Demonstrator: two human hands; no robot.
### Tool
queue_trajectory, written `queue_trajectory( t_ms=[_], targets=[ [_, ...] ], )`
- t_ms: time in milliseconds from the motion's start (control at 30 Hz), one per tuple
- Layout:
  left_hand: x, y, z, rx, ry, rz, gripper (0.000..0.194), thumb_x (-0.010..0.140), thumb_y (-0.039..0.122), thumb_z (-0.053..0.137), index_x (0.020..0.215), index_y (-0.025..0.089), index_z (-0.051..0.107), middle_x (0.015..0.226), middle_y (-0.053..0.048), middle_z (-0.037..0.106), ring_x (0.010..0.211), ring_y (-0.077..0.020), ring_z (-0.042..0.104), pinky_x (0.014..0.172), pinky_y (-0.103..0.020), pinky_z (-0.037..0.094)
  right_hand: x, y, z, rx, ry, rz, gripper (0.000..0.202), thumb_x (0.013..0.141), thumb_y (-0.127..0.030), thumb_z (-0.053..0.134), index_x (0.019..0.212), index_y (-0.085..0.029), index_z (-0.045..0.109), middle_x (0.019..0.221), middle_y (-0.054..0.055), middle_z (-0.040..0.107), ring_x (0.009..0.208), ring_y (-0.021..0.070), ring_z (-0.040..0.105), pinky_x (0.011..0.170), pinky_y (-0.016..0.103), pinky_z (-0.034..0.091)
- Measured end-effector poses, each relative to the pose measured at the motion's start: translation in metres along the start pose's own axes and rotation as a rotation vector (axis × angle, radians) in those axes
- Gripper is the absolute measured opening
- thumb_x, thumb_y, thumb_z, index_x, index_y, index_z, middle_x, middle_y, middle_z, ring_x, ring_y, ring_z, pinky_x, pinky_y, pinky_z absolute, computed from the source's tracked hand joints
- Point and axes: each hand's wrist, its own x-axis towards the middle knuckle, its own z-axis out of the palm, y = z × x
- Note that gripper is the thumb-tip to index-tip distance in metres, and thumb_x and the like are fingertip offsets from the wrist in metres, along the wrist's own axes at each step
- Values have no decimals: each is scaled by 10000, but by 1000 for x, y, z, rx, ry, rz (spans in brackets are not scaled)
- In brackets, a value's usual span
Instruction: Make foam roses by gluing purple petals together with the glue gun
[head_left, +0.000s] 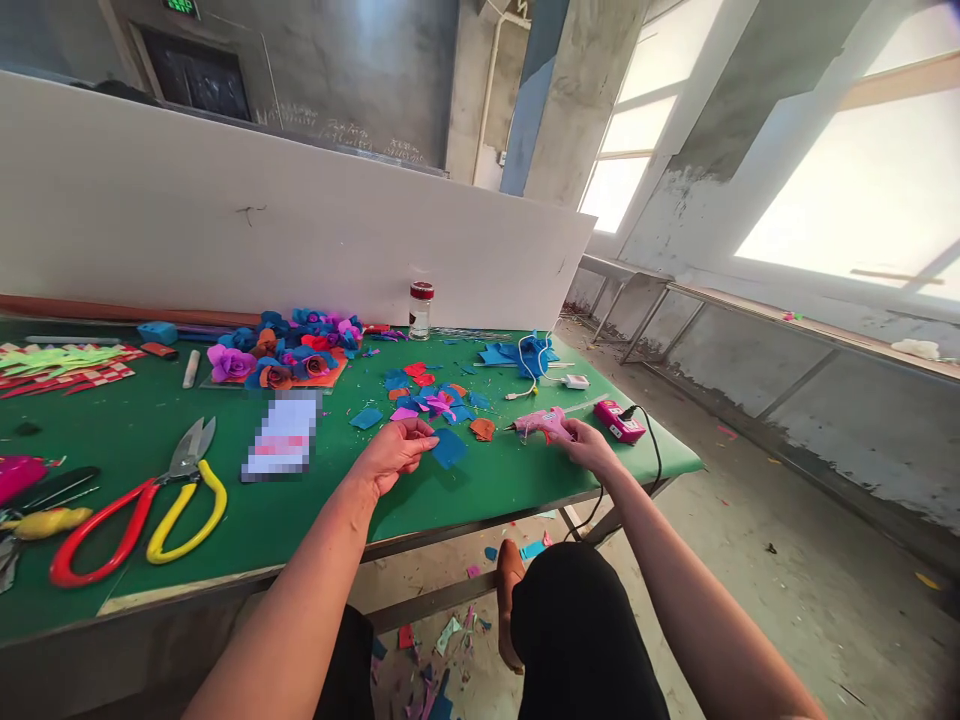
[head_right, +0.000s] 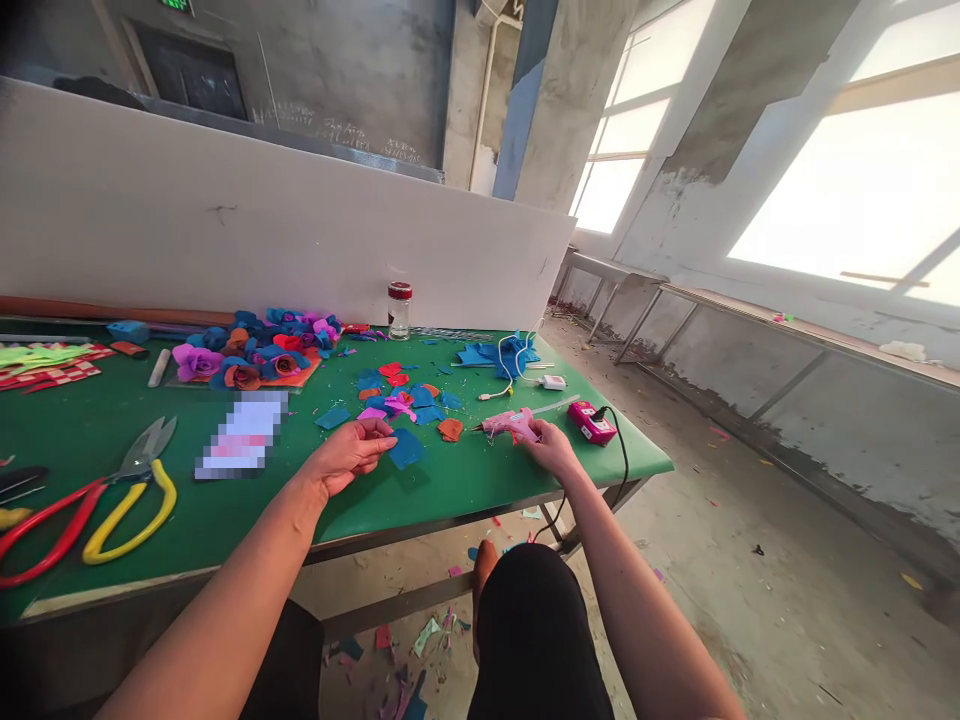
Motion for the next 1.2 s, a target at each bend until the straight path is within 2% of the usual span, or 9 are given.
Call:
queue_trajectory(
  t_ms=[133, 267, 333, 467, 567, 700, 833, 1000, 1200],
  targets=[
    [-3, 3, 0, -29, -11, -7, 428, 485, 298, 868, 725, 170, 537, 486, 119, 361, 356, 5, 222, 376, -170, 104, 5, 2, 1, -73, 115, 16, 380, 669, -567, 663, 719, -196, 600, 610, -8, 562, 625, 181, 539, 553, 265, 384],
    [-4, 6, 1, -5, -9, 2, 443, 479, 328, 870, 722, 171, 534, 488, 120, 368, 358, 5, 211, 382, -176, 108, -2, -36, 7, -95, 293, -54, 439, 735, -601, 603, 858, -181, 644, 851, 75, 653, 815, 228, 575, 685, 310, 419],
    [-3, 5, 1, 41, 5, 20, 445, 477, 345, 868, 721, 170, 540, 486, 118, 369, 364, 1, 218, 385, -180, 113, -9, -66, 18, 55, 83, -143, 430, 823, -577, 508, 880, -185, 676, 848, 63, 680, 773, 199, 585, 688, 296, 417],
    [0, 0, 3, 136, 15, 66, 423, 500, 384, 848, 717, 163, 560, 495, 96, 409, 380, -16, 261, 387, -188, 133, -19, -116, 50, 280, -366, -190, 349, 764, -506, 620, 861, -188, 726, 800, 18, 688, 717, 160, 570, 629, 256, 387],
    [1, -2, 3, 181, 18, 77, 411, 509, 395, 837, 711, 162, 566, 508, 83, 438, 379, -22, 274, 385, -196, 132, -21, -130, 69, 321, -469, -142, 239, 677, -408, 705, 696, -172, 734, 641, -18, 620, 603, 123, 497, 557, 245, 318],
    [-4, 3, 3, 180, 44, 110, 405, 558, 411, 816, 771, 162, 577, 554, 61, 502, 394, -26, 281, 391, -191, 156, -12, -127, 84, 526, -382, 16, 133, 559, -278, 743, 551, -152, 703, 536, -25, 561, 543, 105, 452, 545, 250, 297],
    [-8, 11, 2, 120, 135, 249, 373, 706, 475, 705, 877, 165, 590, 697, 1, 610, 444, -41, 340, 422, -184, 236, 0, -124, 91, 679, -262, 54, 235, 602, -383, 705, 580, -150, 687, 497, -37, 510, 508, 92, 406, 538, 253, 295],
    [-14, 17, 10, 124, 275, 432, 298, 746, 414, 681, 888, 164, 604, 687, -8, 634, 494, -66, 407, 462, -187, 312, 3, -133, 94, 882, -145, 57, 311, 634, -465, 697, 610, -155, 683, 499, -45, 480, 508, 87, 376, 529, 252, 273],
    [-29, 22, 31, -74, 249, 318, 299, 692, 376, 762, 834, 166, 603, 729, -30, 691, 564, -106, 548, 554, -236, 447, -4, -145, 96, 1107, -10, 153, 278, 553, -415, 770, 615, -152, 702, 544, -20, 559, 572, 110, 459, 592, 258, 331]
  ],
)
